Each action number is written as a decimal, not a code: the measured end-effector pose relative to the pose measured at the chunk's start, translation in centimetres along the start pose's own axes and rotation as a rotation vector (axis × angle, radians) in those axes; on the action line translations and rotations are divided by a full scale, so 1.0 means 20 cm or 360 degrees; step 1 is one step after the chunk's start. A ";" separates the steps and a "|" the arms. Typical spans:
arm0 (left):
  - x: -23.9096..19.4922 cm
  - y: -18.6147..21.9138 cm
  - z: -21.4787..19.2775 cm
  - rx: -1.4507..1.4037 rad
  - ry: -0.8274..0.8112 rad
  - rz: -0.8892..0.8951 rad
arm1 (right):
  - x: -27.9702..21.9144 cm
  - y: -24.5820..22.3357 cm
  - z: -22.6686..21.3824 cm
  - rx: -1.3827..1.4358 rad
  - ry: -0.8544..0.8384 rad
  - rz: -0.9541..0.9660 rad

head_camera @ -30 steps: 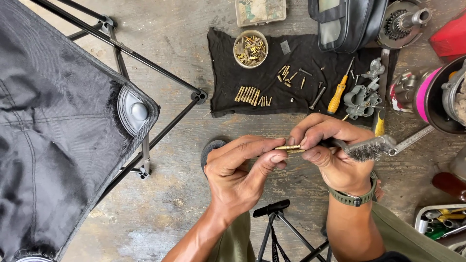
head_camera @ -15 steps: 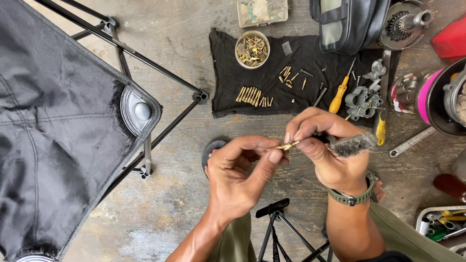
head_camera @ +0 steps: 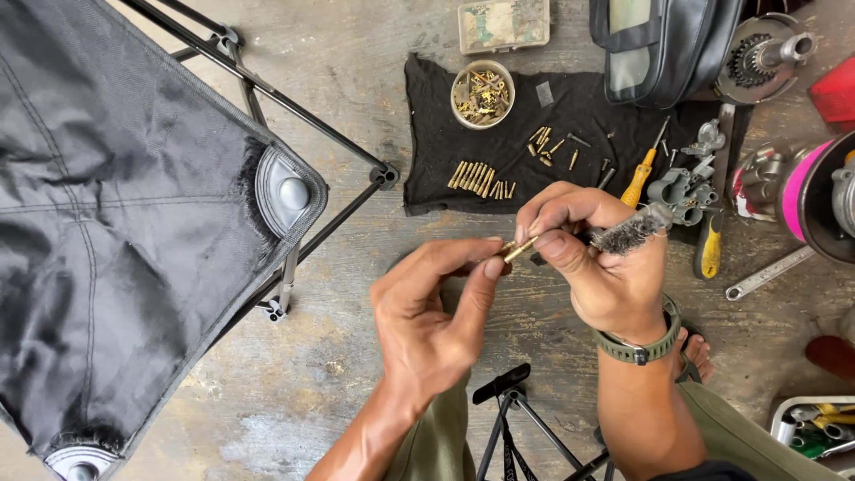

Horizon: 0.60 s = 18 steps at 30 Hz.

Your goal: Cleaning small brass carburetor jets using a wire brush

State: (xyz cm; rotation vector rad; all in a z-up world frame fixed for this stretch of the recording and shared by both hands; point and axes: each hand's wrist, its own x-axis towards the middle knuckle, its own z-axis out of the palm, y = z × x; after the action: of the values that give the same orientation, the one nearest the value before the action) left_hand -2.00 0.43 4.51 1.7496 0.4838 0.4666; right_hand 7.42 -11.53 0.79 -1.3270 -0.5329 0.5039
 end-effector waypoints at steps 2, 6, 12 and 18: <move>0.00 0.02 -0.01 0.0067 -0.0006 0.0070 | 0.00 0.00 0.01 -0.0004 -0.0005 -0.0005; 0.00 0.03 -0.01 0.0205 -0.0027 0.0114 | 0.01 -0.02 0.03 -0.0005 0.0015 -0.0033; -0.01 0.01 0.02 -0.0485 -0.0061 -0.0463 | 0.05 -0.01 0.07 -0.0093 -0.0020 -0.0057; 0.02 0.01 -0.02 -0.0104 -0.0123 -0.0303 | 0.06 0.06 0.11 0.0180 0.0047 0.0020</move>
State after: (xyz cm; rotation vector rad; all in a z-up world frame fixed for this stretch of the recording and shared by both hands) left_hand -1.92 0.85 4.77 1.6341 0.5677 0.2760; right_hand 6.98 -8.82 0.05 -1.2289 -0.4656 0.5168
